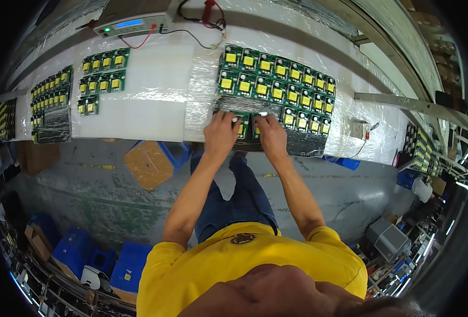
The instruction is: Sorting and organizing printed circuit boards on a manufacturing production line.
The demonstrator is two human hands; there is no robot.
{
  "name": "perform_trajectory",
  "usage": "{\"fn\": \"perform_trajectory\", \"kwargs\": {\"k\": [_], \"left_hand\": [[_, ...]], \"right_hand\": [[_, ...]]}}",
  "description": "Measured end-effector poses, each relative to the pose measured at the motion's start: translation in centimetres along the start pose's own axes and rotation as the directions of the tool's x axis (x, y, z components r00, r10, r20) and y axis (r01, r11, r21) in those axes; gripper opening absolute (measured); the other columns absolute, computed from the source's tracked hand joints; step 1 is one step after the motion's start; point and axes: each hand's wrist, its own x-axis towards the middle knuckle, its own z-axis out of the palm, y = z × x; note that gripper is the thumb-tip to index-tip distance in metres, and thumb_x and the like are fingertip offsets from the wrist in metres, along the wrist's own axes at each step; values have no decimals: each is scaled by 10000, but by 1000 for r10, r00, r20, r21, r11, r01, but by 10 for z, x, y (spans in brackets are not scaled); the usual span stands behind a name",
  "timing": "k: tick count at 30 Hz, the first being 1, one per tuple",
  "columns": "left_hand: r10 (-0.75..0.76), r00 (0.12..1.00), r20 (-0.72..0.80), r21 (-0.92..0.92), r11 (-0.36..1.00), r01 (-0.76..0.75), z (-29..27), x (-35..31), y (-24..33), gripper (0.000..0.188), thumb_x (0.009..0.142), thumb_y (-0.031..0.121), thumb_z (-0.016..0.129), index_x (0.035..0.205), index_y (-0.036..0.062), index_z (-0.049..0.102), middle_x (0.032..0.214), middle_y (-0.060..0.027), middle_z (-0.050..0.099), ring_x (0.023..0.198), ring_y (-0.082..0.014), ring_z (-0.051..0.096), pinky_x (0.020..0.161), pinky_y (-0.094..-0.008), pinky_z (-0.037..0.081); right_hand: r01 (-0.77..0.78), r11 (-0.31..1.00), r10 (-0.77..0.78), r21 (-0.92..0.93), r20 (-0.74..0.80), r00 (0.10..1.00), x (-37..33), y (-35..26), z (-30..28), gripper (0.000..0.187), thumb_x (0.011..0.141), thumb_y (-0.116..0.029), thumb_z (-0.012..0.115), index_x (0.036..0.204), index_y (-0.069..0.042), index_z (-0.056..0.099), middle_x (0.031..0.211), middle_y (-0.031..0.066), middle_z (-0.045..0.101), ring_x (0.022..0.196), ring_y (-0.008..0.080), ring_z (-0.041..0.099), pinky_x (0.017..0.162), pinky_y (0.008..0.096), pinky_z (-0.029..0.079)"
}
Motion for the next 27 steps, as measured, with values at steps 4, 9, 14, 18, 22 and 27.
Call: {"fn": "perform_trajectory", "kwargs": {"k": [4,9,14,18,22,27], "left_hand": [[-7,1000,2,64,998,7,27,5,34,322,914,261,826,1200,137,746,1077,-76,696,942,-332,704,772,-422,580],[7,996,85,27,1000,-9,24,-11,45,456,910,218,826,1350,172,713,1163,-87,646,1003,-320,666,797,-413,577],[100,978,183,-42,995,-93,32,-17,43,547,904,167,816,1434,193,684,1231,-102,583,1045,-312,619,791,-413,574],[147,973,177,-57,989,-139,46,-12,46,576,898,135,809,1455,197,677,1257,-110,555,1060,-309,601,787,-416,573],[148,975,166,-49,989,-142,52,-7,52,599,889,96,815,1462,206,681,1273,-106,564,1065,-297,617,830,-405,573],[155,975,156,-44,988,-150,48,-5,55,615,895,102,799,1487,201,662,1302,-117,569,1104,-314,632,853,-409,582]], "right_hand": [[-45,999,43,-26,-83,996,-3,12,-20,303,938,-122,760,1241,-131,754,1170,49,686,951,297,667,837,422,534],[-18,1000,14,-22,-167,986,-21,25,-32,321,927,-142,773,1247,-152,751,1250,25,685,1131,279,638,973,428,493],[39,997,-52,-68,-193,980,-30,42,-26,326,915,-151,784,1239,-168,753,1310,-1,683,1263,262,593,1069,443,444],[45,995,-62,-84,-213,975,-27,53,-23,328,902,-150,792,1227,-168,756,1329,-7,679,1297,259,578,1093,452,430],[43,997,-57,-65,-228,972,-26,59,-24,336,884,-146,801,1217,-157,759,1321,7,670,1281,266,585,1088,455,446],[37,996,-56,-77,-256,965,-23,61,-20,333,876,-170,815,1204,-156,760,1311,11,677,1253,270,609,1084,459,449]]}}
